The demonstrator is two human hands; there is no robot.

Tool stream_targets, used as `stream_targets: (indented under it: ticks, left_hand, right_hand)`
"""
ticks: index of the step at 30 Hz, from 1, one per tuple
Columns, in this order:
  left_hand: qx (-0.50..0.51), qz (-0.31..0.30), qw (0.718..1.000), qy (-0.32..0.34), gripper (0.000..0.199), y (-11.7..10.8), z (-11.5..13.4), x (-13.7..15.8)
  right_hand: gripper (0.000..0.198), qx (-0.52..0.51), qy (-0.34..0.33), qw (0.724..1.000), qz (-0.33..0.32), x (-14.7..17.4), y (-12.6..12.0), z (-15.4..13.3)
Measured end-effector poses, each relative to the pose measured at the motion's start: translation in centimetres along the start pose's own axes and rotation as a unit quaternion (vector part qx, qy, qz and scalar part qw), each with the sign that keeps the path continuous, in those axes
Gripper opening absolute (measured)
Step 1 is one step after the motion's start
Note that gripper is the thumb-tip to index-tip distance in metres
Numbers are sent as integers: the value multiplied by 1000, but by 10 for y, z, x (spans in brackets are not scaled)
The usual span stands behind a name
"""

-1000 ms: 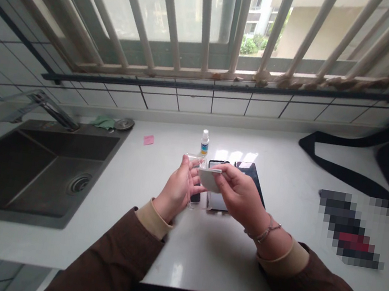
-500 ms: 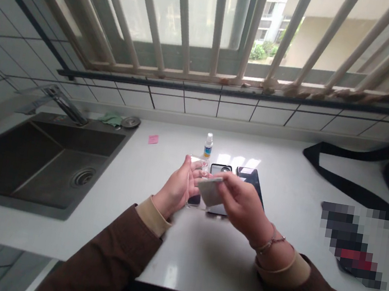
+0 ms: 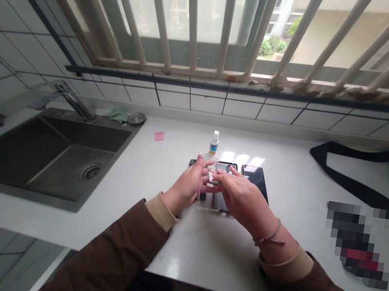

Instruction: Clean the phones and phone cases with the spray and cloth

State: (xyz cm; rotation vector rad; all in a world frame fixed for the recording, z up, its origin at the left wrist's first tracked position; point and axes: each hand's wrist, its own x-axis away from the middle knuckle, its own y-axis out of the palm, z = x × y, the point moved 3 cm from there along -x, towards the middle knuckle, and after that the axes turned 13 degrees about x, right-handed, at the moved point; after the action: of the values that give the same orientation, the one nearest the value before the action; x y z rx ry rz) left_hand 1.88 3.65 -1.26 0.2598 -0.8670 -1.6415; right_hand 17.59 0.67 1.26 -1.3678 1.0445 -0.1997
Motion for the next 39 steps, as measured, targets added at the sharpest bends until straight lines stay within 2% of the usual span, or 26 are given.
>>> stream_targets:
  ticks: [7,11,14,16,19,23,25,26,29,31,34,37,39]
  left_hand:
    - [10,86,992,91,65,-8,12,-3]
    - [15,88,990,111,63,-8,15,2]
    - [21,89,989,119,61,-5,11,4]
    - [23,86,988,127,60,-3,8,4]
    - [28,70,989,125,60,-1,4,2]
    - [41,43,993,104,59,1,2,1]
    - [48,28,995,83,59,1,2,2]
    - [52,16,997,64,59,2,3,3]
    - [60,-46,997,-28,65,6,3,9]
    - [57,-90,989,-102,63,8,2,16]
    - [21,-132,972,-195,48,10,-1,25]
    - [-16,-141,964,-225,42,8,-4,29]
    - [-25,-159,957,-240,42,8,-6,30]
  right_hand:
    - [24,-24,-49,997,-53,-1,-9,-19]
    - [21,-72,3,996,-57,-1,-12,-23]
    - [20,-180,61,980,-68,-1,-15,-23]
    - [21,-267,102,955,-82,-1,-14,-24]
    - [26,-385,165,902,-106,-1,-7,-22]
    - [32,-538,254,795,-114,-1,7,-17]
    - [33,-583,298,754,-58,-1,10,-9]
    - [33,-581,322,747,-11,0,10,-4]
    - [34,-486,392,769,137,4,4,15]
    - [34,-410,412,791,191,7,-1,23]
    - [34,-392,420,796,193,8,1,30]
    - [35,-449,426,768,165,8,13,35]
    - [36,-458,439,752,179,10,19,38]
